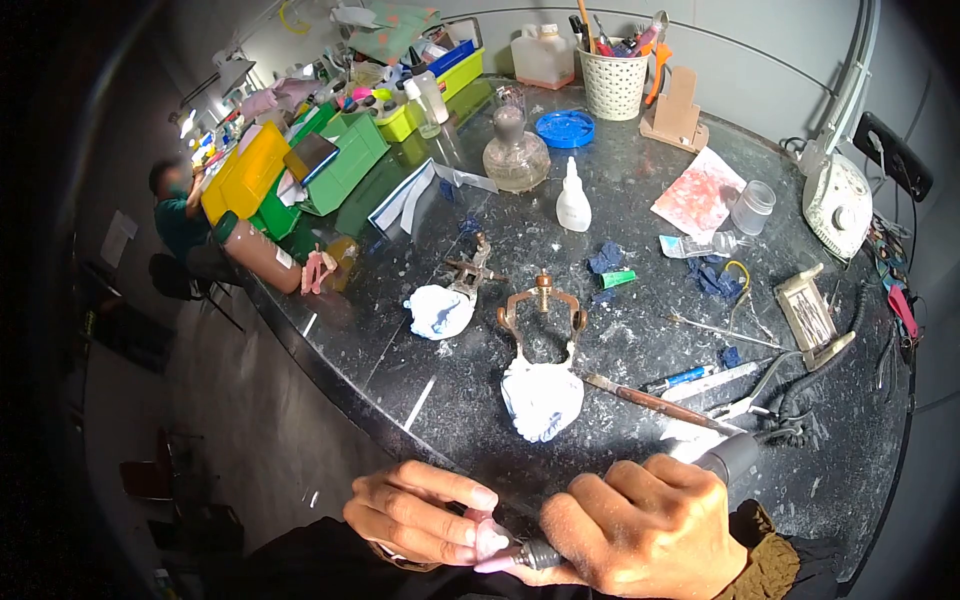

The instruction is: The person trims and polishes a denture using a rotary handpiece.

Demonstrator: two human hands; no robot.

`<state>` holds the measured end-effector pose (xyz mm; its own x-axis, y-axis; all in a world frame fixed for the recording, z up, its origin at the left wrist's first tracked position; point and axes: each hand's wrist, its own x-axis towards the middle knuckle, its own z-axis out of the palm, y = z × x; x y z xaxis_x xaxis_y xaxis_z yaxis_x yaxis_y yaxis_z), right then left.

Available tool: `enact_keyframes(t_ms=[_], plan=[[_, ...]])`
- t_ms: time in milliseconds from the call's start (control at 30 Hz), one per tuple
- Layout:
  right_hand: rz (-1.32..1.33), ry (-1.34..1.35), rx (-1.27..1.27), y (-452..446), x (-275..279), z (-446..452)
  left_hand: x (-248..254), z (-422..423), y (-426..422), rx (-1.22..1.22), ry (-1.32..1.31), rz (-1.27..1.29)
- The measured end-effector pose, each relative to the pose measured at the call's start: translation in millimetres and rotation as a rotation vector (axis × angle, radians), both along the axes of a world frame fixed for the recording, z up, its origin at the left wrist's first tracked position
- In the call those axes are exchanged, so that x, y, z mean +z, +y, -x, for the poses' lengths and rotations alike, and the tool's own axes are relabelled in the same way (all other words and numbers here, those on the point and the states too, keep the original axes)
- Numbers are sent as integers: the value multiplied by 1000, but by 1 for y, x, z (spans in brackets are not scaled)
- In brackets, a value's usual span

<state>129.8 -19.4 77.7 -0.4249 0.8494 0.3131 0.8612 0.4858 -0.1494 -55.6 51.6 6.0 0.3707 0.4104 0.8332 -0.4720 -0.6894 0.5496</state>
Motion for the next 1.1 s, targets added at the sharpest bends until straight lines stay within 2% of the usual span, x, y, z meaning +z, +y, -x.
enact_keyframes(t_ms=[33,167,433,500,633,800,900,1000,1100], plan=[[-74,47,-32,2,-6,2,1,-2,2,24,-6,-31],[-14,0,72,2,-4,-3,0,-1,1,67,12,-44],[-31,28,-119,2,-4,3,1,8,13,62,70,-433],[27,36,-143,3,3,3,3,11,13,51,105,-403],[100,373,-31,2,2,1,8,9,11,127,112,-371],[75,391,-1,-4,4,10,3,3,1,208,66,-256],[-58,332,1,-7,3,12,8,5,2,218,102,-296],[-81,348,-20,-9,4,13,5,5,3,223,95,-336],[-171,316,33,-7,4,11,1,-3,-6,381,3,-299]])
